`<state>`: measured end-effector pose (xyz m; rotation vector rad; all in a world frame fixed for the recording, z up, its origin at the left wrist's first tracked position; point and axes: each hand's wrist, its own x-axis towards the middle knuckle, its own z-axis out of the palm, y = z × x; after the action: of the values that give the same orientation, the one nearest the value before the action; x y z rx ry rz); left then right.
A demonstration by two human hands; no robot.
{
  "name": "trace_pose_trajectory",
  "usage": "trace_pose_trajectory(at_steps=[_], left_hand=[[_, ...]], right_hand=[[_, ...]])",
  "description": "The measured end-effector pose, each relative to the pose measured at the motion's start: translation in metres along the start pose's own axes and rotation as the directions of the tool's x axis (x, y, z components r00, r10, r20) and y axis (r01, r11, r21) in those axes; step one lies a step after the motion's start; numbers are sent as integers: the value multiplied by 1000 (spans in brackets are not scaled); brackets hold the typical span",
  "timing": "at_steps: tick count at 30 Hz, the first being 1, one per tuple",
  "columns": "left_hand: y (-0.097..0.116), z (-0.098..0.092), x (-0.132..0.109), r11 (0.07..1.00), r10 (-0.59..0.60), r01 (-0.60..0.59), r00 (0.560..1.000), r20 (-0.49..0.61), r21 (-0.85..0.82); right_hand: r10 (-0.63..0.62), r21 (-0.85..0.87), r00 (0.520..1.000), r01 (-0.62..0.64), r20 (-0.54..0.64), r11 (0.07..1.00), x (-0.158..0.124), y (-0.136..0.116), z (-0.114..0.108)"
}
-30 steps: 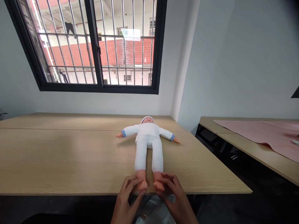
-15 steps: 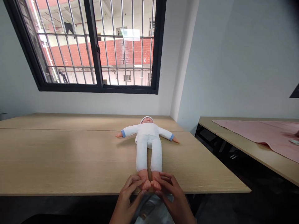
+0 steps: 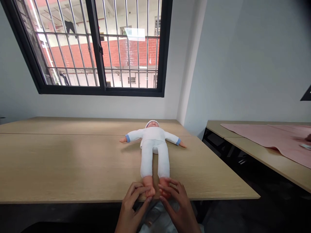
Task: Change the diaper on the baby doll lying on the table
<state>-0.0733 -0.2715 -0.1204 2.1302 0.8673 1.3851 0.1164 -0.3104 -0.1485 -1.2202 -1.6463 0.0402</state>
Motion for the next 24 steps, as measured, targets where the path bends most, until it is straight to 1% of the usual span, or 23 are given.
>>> trace_pose_trajectory(at_steps=[4, 5, 11, 19, 24], left_hand=[[0, 3, 3, 999, 50, -50, 999, 3, 22], [0, 4, 4, 998, 60, -60, 998, 4, 31], [1, 7, 1, 997, 71, -71, 997, -6, 28], [-5, 8, -1, 998, 58, -57, 997, -43, 10], [-4, 8, -2, 1000, 27, -26, 998, -65, 14]], right_hand=[[-82, -3, 996, 82, 32, 997, 1, 4, -2], [-85, 0, 996, 85, 28, 996, 2, 4, -2], [-3, 53, 1000, 5, -29, 999, 2, -4, 1], [-6, 80, 999, 9, -40, 997, 2, -5, 2], [43, 121, 996, -34, -72, 992, 3, -6, 0]])
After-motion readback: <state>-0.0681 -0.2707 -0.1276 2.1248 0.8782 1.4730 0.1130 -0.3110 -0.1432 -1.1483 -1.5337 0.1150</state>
